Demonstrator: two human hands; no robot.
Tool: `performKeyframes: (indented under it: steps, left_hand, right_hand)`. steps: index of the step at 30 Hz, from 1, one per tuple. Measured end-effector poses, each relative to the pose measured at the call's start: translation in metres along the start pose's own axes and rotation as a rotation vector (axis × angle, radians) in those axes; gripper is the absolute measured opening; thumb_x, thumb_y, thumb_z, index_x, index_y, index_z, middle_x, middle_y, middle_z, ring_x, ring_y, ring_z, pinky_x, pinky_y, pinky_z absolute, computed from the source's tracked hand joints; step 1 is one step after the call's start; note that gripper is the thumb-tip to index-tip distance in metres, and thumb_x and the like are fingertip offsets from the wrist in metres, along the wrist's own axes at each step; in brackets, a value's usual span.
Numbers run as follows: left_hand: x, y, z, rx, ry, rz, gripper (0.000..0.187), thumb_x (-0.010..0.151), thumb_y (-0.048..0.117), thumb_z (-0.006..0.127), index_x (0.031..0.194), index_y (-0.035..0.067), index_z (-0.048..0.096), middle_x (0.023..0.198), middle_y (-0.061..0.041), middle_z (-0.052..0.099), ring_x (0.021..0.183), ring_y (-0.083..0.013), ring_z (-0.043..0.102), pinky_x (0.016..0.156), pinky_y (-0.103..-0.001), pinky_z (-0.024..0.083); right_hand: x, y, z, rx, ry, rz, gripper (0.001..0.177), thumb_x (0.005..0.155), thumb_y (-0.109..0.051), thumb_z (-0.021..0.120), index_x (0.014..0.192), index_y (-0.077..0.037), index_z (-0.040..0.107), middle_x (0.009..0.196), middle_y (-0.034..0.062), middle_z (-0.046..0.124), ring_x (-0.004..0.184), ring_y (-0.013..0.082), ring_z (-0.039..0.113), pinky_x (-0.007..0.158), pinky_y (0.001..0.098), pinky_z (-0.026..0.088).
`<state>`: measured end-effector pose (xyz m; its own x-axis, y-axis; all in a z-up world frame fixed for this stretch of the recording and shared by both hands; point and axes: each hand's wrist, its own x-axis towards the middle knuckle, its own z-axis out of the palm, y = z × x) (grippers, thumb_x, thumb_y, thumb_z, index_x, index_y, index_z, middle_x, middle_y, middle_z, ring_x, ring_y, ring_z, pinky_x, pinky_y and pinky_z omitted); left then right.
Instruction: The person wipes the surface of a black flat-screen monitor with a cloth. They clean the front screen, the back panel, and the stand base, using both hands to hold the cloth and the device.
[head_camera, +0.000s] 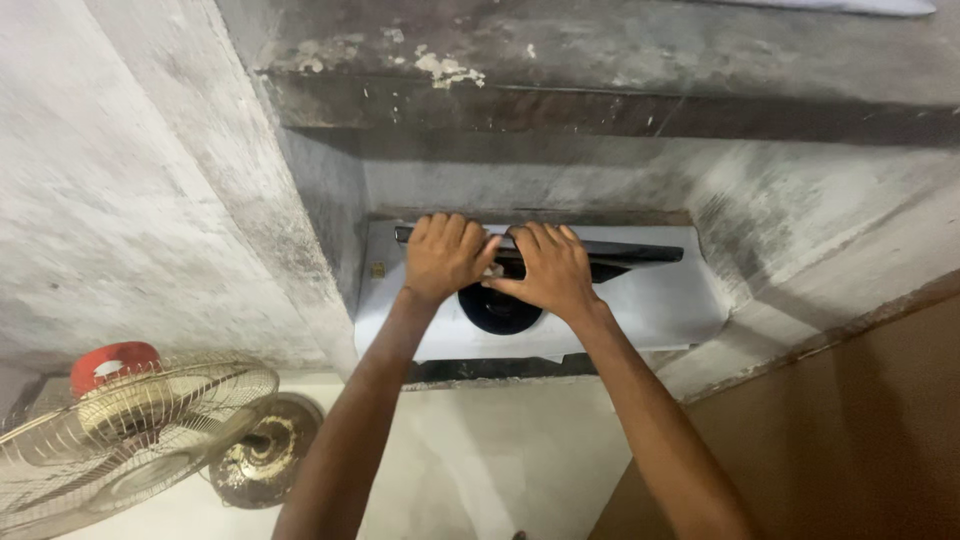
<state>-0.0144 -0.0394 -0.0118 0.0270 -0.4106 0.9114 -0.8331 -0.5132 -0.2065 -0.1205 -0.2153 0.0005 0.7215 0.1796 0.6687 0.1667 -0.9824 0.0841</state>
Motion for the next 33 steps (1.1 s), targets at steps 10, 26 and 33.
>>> performKeyframes:
  steps: [10, 26, 33]
  left_hand:
    - [-0.016, -0.052, -0.029, 0.012, -0.005, 0.027, 0.031, 0.093, 0.038, 0.077, 0.083, 0.014, 0.06, 0.082, -0.003, 0.056, 0.077, -0.0206, 0.053, 0.071, -0.038, 0.044]
    - [-0.015, -0.047, -0.026, 0.053, 0.017, -0.075, 0.023, 0.094, 0.03, 0.074, 0.083, 0.012, 0.064, 0.08, -0.004, 0.056, 0.074, -0.0202, 0.051, 0.071, -0.038, 0.043]
    - [-0.015, -0.043, -0.02, 0.026, 0.012, -0.107, 0.022, 0.096, 0.028, 0.072, 0.084, 0.011, 0.064, 0.082, -0.004, 0.058, 0.075, -0.0205, 0.052, 0.072, -0.038, 0.043]
  right_hand:
    - [-0.004, 0.008, 0.018, -0.035, 0.027, 0.011, 0.072, 0.068, -0.06, 0.088, 0.111, -0.005, 0.071, 0.1, 0.0089, 0.072, 0.093, 0.0245, 0.069, 0.086, 0.0418, 0.052]
    - [-0.011, 0.051, -0.014, -0.084, -0.277, 0.057, 0.063, 0.081, -0.064, 0.074, 0.108, -0.008, 0.066, 0.089, 0.0104, 0.073, 0.079, 0.027, 0.073, 0.074, 0.042, 0.058]
    - [-0.037, 0.092, -0.037, -0.15, -0.315, 0.208, 0.062, 0.076, -0.067, 0.076, 0.095, -0.009, 0.07, 0.071, 0.0091, 0.07, 0.067, 0.0252, 0.07, 0.06, 0.0408, 0.057]
